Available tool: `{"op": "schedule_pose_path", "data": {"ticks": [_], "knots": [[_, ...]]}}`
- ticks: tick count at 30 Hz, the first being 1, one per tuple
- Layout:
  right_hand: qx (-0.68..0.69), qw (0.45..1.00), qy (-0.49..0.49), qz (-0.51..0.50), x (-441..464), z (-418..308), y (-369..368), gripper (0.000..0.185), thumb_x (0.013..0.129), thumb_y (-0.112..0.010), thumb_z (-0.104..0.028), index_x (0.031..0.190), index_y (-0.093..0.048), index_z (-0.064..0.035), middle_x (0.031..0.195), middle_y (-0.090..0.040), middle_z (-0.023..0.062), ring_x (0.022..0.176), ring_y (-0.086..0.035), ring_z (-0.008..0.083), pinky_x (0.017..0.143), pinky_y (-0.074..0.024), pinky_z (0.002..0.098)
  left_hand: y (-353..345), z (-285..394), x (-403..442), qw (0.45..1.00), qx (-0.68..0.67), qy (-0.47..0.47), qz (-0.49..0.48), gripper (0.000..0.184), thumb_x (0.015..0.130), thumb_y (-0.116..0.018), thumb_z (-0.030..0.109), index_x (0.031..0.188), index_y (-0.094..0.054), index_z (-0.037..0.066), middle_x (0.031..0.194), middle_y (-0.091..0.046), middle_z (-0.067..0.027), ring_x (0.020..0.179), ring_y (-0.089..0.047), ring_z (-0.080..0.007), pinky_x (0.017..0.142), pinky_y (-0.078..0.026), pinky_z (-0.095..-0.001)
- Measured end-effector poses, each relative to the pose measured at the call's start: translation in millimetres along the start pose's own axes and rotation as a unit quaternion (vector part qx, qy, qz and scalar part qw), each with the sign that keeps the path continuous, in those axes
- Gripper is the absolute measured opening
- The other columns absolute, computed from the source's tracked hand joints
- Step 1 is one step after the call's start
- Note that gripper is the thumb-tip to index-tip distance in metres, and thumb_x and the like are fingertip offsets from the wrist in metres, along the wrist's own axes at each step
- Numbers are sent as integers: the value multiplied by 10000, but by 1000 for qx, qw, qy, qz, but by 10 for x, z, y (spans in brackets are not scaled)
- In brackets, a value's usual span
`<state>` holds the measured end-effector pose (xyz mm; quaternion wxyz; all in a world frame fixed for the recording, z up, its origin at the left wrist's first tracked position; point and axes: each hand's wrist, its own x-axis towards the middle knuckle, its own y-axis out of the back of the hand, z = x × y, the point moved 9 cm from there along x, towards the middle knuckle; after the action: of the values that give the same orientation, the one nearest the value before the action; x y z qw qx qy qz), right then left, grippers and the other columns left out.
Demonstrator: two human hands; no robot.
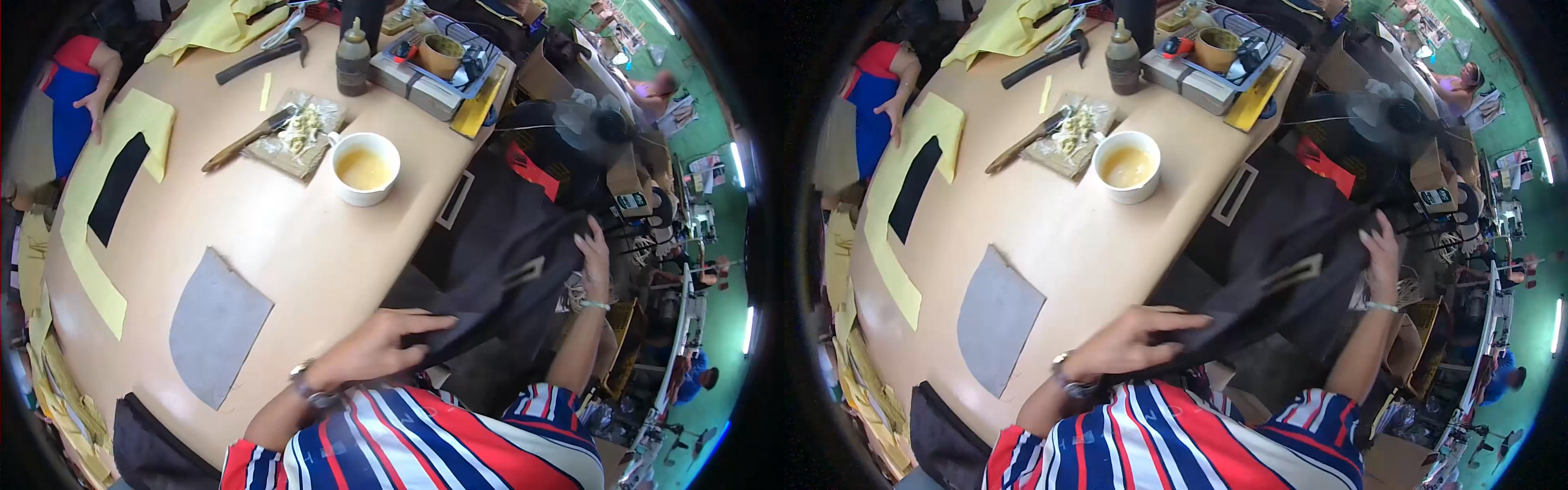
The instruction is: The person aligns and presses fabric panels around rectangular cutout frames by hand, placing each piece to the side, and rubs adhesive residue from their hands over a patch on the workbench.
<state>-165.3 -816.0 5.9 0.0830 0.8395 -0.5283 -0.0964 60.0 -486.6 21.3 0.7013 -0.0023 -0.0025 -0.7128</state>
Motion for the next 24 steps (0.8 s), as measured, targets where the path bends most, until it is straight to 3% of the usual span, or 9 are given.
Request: {"op": "schedule_pose_path", "data": {"ticks": [2,5,7,10,11,12,16,19,24], "knots": [[-63,998,-10,17,173,374,843,646,743,-633,-18,1332,-369,-13,1238,-484,119,1094,-488,190,925,-382,271,-354,-120,311,998,-31,-47,-39,455,747,-566,-4,1198,-554,52,987,-611,-159,836,-603,-217,764,-463,-300],[-126,989,-72,6,345,327,1429,648,737,-605,-1,1334,-353,5,1191,-518,134,1075,-501,193,919,-389,269,-710,-183,632,991,-107,-42,-74,420,778,-539,-30,1186,-570,67,963,-622,-141,823,-600,-190,743,-461,-284],[-183,983,-15,0,662,231,1497,638,733,-603,-4,1326,-369,-2,1176,-533,133,1044,-511,180,900,-399,264,-754,-333,762,992,-126,-16,-28,411,791,-531,-34,1187,-571,70,974,-626,-125,831,-591,-155,745,-462,-279],[-397,915,68,-14,1195,31,1112,610,729,-601,-9,1308,-406,-24,1151,-560,143,1010,-542,176,867,-420,271,-662,-741,873,987,-132,18,91,402,806,-532,-29,1191,-571,78,973,-628,-76,808,-567,-104,739,-464,-256],[-360,933,7,-28,1263,32,767,589,725,-607,-17,1288,-435,-39,1133,-575,167,1014,-571,216,858,-431,301,-592,-860,891,981,-131,28,138,399,810,-534,-25,1193,-571,82,970,-628,-55,795,-557,-87,735,-465,-247],[-425,901,87,-18,1521,170,655,603,726,-610,-20,1298,-420,-46,1117,-583,199,1037,-579,268,870,-432,334,-581,-1043,899,974,-146,114,131,377,834,-525,-11,1198,-571,78,970,-623,-36,761,-547,-66,724,-466,-216],[-430,896,102,-51,2190,702,-205,204,737,-599,-75,887,-639,58,1352,-427,100,1132,-497,336,944,-393,378,-721,-1918,872,898,-251,308,188,315,874,-489,11,1172,-585,47,965,-621,-58,770,-558,-73,717,-470,-210],[-483,873,42,-45,2256,811,-802,553,767,-564,-105,1296,-410,-142,1213,-554,118,1110,-516,327,931,-384,451,-721,-2268,835,847,-328,337,247,310,877,-482,20,1165,-590,62,1014,-612,-53,832,-564,-91,757,-466,-234],[-555,828,76,-36,2426,1164,-1221,655,762,-573,-76,1356,-317,-180,1122,-605,91,1101,-526,272,985,-256,562,-760,-2411,818,830,-362,347,243,310,884,-473,36,1171,-583,76,1096,-586,-52,932,-550,-121,841,-443,-277]]}}
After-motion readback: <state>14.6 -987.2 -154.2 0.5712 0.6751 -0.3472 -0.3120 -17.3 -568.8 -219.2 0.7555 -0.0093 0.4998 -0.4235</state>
